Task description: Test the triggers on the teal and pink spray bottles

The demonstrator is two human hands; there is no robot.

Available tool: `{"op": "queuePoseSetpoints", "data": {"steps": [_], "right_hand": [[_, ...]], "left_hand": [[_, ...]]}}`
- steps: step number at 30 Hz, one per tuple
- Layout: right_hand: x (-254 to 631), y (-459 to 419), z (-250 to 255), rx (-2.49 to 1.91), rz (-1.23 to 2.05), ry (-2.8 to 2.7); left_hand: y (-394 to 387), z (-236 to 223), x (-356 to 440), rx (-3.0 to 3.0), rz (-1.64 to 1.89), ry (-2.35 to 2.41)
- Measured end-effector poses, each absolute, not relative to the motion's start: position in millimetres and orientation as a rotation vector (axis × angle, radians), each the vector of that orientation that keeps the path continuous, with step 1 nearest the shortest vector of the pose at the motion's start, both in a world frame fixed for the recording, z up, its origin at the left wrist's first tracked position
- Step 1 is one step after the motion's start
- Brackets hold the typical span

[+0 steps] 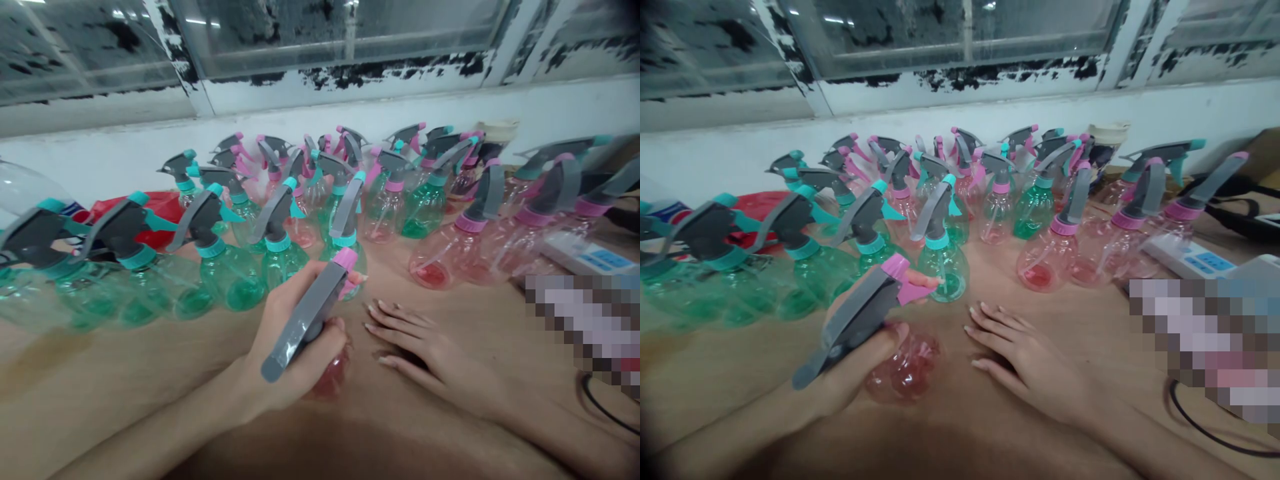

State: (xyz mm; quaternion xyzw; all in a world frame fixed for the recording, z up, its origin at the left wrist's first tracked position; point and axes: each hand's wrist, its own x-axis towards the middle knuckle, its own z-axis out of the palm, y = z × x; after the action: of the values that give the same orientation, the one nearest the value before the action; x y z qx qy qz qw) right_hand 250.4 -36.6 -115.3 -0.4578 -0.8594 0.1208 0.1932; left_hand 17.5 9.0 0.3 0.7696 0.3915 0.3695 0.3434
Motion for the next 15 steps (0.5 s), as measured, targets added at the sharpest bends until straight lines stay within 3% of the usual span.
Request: {"op": "queuePoseSetpoints", "data": {"steps": [15], "right_hand": [[250.9, -36.6, -115.8, -1.261, 0.346, -2.387]], "left_hand": [[8.6, 3.7, 14.2, 2.014, 0.981, 0.94]]}}
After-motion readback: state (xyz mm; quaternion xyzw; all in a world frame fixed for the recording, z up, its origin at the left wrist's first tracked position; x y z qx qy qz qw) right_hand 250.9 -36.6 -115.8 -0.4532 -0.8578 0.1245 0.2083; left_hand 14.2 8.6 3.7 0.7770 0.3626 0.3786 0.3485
